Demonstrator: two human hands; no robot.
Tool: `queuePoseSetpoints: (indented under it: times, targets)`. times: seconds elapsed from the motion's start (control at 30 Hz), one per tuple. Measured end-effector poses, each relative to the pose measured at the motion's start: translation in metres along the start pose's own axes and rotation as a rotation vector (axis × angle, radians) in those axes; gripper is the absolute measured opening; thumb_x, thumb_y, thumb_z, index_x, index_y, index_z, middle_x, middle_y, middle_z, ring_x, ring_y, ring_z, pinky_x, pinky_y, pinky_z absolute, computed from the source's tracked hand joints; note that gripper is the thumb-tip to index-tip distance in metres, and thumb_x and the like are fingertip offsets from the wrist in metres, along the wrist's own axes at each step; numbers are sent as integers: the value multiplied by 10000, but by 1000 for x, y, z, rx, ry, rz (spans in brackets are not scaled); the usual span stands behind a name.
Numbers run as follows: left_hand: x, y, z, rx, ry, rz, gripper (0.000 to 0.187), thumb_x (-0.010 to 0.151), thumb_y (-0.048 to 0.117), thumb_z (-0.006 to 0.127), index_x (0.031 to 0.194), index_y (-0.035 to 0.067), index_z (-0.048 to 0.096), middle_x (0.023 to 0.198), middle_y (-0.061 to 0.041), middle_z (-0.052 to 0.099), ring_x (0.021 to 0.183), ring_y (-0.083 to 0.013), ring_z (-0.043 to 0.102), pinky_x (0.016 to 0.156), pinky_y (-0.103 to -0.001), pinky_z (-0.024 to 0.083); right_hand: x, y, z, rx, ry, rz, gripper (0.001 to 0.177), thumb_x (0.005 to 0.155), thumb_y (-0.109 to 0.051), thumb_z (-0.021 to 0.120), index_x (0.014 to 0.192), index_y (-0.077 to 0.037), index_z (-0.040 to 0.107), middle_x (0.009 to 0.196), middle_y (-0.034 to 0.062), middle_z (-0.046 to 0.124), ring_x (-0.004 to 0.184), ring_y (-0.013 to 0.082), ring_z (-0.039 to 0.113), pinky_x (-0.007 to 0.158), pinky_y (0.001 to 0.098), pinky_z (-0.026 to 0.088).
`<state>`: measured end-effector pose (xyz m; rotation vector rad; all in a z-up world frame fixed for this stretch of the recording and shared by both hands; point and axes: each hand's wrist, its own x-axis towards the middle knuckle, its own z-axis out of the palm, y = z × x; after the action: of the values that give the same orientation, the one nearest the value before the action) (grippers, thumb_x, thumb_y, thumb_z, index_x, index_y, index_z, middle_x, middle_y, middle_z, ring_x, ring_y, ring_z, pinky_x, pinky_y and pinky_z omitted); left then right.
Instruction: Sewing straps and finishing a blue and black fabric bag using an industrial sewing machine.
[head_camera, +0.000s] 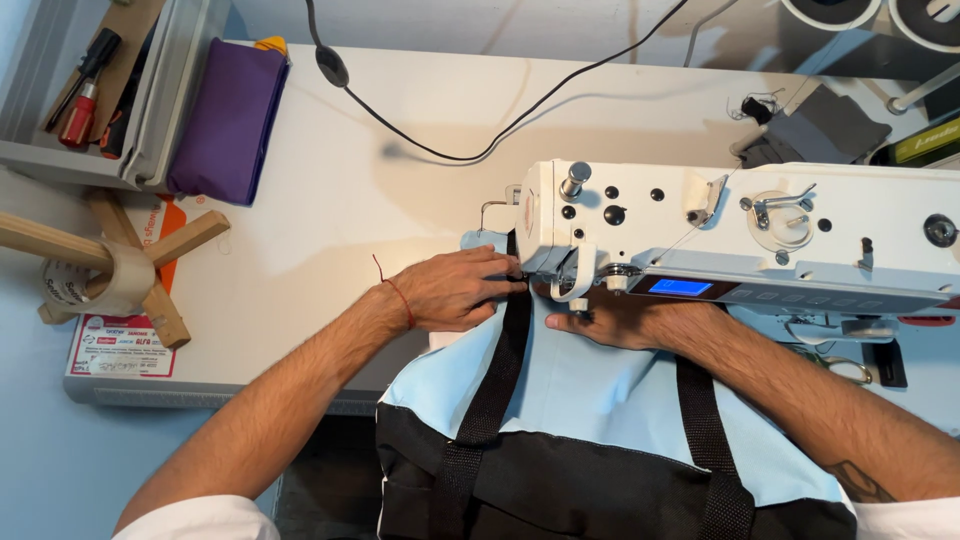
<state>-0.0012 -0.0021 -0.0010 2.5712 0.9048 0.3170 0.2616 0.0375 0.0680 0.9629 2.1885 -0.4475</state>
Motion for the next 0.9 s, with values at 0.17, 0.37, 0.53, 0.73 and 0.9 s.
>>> queuePoseSetpoints:
  times: [0.17,0.37,0.53,0.73,0.9]
  targets:
    - [1,1,-2,10,-5,12,455,874,163,542,1302,62,657,1325,-119,578,1173,-284,577,1084,-409,475,3,4,6,24,33,-12,698,943,-738,322,1509,-345,434,1492,105,509,1329,351,519,1044,596,483]
    - [1,-2,3,9,8,12,437,890,162,533,1297,63,658,1325,-120,579,1195,-288,573,1099,-414,467,1,3,3,-13,25,-13,681,954,-721,328,1519,-355,427,1494,120,501,1328,368,516,1034,612,485]
    - [0,2,-1,-2,1,4,444,894,157,532,1310,56,651,1325,-120,576,1174,-285,576,1092,-414,470,4,6,8,62,73,-61,678,938,-724,349,1494,-353,458,1487,75,523,1336,343,517,1055,591,472]
    - [1,0,-3,-2,26,17,421,898,155,539,1289,50,656,1317,-109,581,1149,-275,581,1075,-402,483,7,9,8,109,93,-103,681,942,-706,364,1502,-329,454,1473,71,539,1325,327,527,1057,574,470]
    - [2,1,-5,9,23,24,419,899,155,545,1287,46,660,1306,-108,580,1155,-274,573,1074,-397,477,9,9,8,104,59,-65,688,954,-696,361,1483,-275,486,1432,89,582,1297,319,567,1056,545,497]
